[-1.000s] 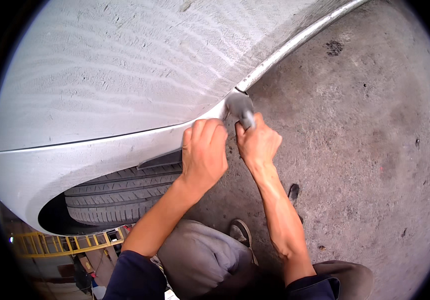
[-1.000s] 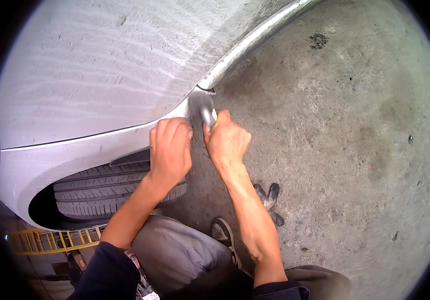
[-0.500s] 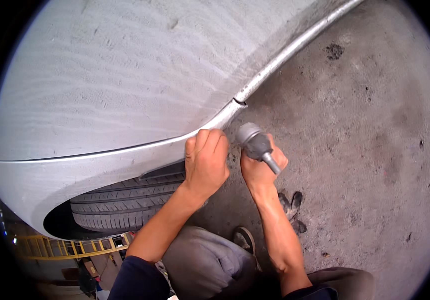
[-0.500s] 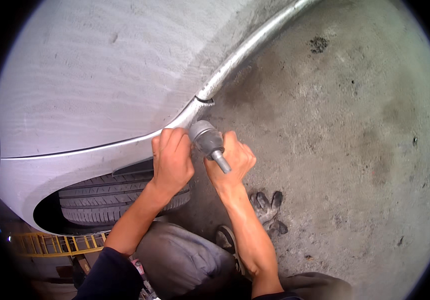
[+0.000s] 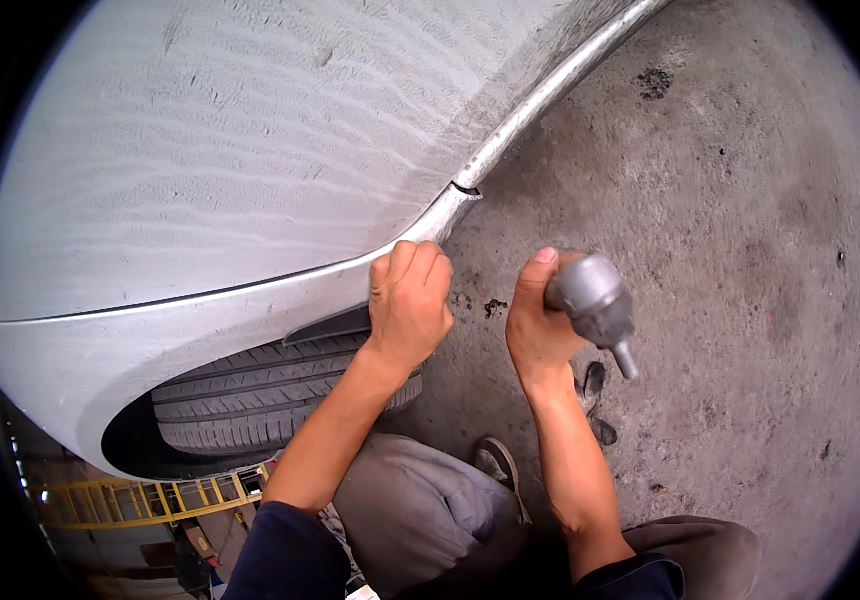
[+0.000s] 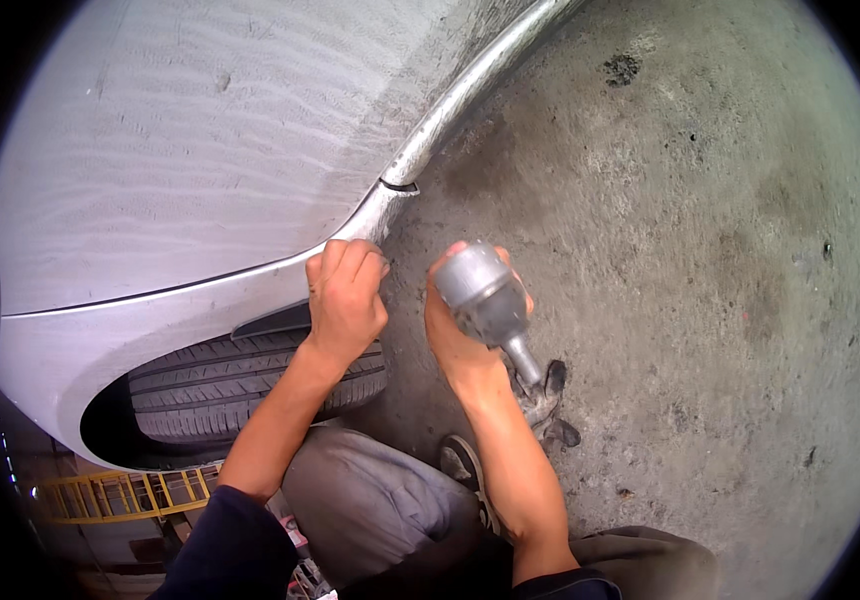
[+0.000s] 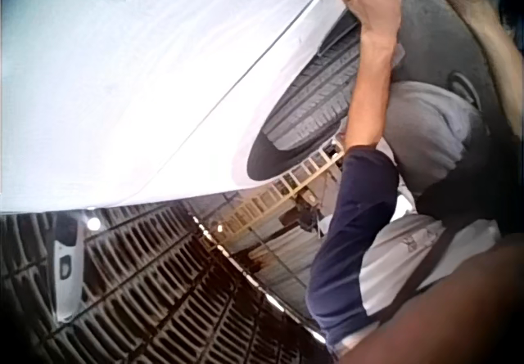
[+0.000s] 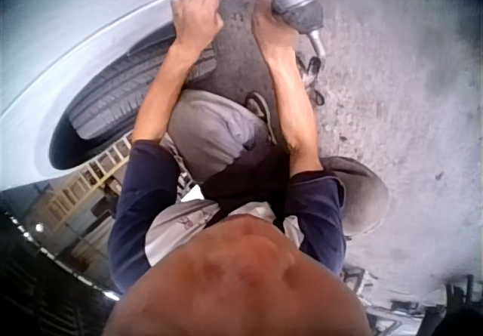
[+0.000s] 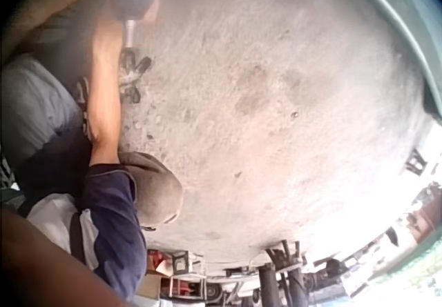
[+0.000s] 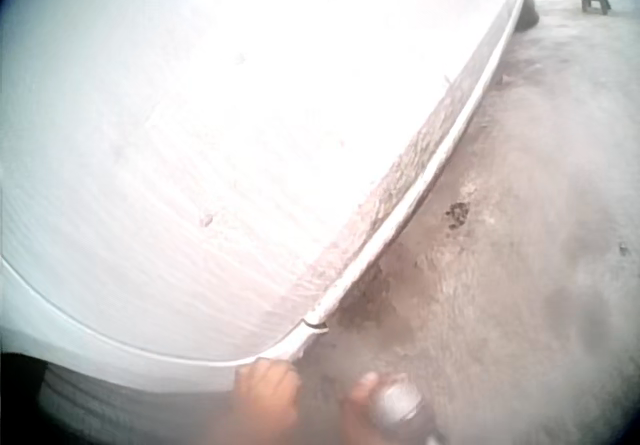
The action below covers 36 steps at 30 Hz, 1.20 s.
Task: The person uses a screwdriver to remove fasteners from the front bumper of a white car, then uses a pneumatic ratchet to remove bolts. Finally, the person uses an angle grinder to smooth the bumper surface.
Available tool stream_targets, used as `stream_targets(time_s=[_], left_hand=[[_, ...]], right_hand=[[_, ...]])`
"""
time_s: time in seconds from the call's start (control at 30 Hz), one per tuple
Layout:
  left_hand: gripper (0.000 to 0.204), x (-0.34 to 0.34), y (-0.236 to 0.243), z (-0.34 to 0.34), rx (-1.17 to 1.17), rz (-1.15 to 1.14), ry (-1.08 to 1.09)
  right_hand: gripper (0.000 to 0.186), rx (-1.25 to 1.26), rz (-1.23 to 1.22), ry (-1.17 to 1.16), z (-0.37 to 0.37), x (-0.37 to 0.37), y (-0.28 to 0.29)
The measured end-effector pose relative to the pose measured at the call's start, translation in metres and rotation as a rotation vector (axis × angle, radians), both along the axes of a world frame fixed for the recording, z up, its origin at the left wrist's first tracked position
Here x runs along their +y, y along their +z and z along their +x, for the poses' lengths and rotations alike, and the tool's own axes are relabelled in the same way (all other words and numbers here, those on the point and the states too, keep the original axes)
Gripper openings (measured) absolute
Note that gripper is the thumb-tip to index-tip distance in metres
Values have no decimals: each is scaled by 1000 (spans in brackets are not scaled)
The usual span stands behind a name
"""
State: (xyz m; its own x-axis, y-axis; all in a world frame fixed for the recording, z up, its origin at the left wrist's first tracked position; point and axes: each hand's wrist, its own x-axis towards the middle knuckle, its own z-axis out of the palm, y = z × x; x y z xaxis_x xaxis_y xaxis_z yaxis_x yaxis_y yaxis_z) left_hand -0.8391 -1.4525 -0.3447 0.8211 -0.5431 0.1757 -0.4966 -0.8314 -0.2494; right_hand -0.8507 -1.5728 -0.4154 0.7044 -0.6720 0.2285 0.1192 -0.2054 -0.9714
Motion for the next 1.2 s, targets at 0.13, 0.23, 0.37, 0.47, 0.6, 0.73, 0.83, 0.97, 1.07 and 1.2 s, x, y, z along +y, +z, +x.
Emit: stream_targets(time_s=[0.13,0.23,0.37,0.47,0.6,0.73,0.83,0.97,1.07,1.2], left_hand=[[10,-15,1,10,-34,0,-54],[10,-12,4,15,-61,-3,-115],[7,-20,1,7,-35,48,-91],[4,-19,-2,-1,-21,58,-60],[9,-34,7,-16,140,-218,120],[32,-29,27,-31,392,-538,627],[36,-22,38,-44,336,-630,654],[27,-12,33,-40,197,-534,512],[20,-9,27,-21,102,-418,460],[19,-10,27,-16,106,-401,511]], right_hand=[[22,-8,-80,80,23,8,-24],[29,491,150,321,30,5,-25],[32,515,540,191,5,-16,-26],[34,649,388,302,-16,-18,-33],[37,630,525,312,-31,-16,-36],[32,474,563,350,-27,-18,-24],[27,249,691,340,-18,-2,-21],[23,313,585,365,-1,12,-15],[21,121,619,296,1,5,-1],[21,-345,663,96,0,2,6]])
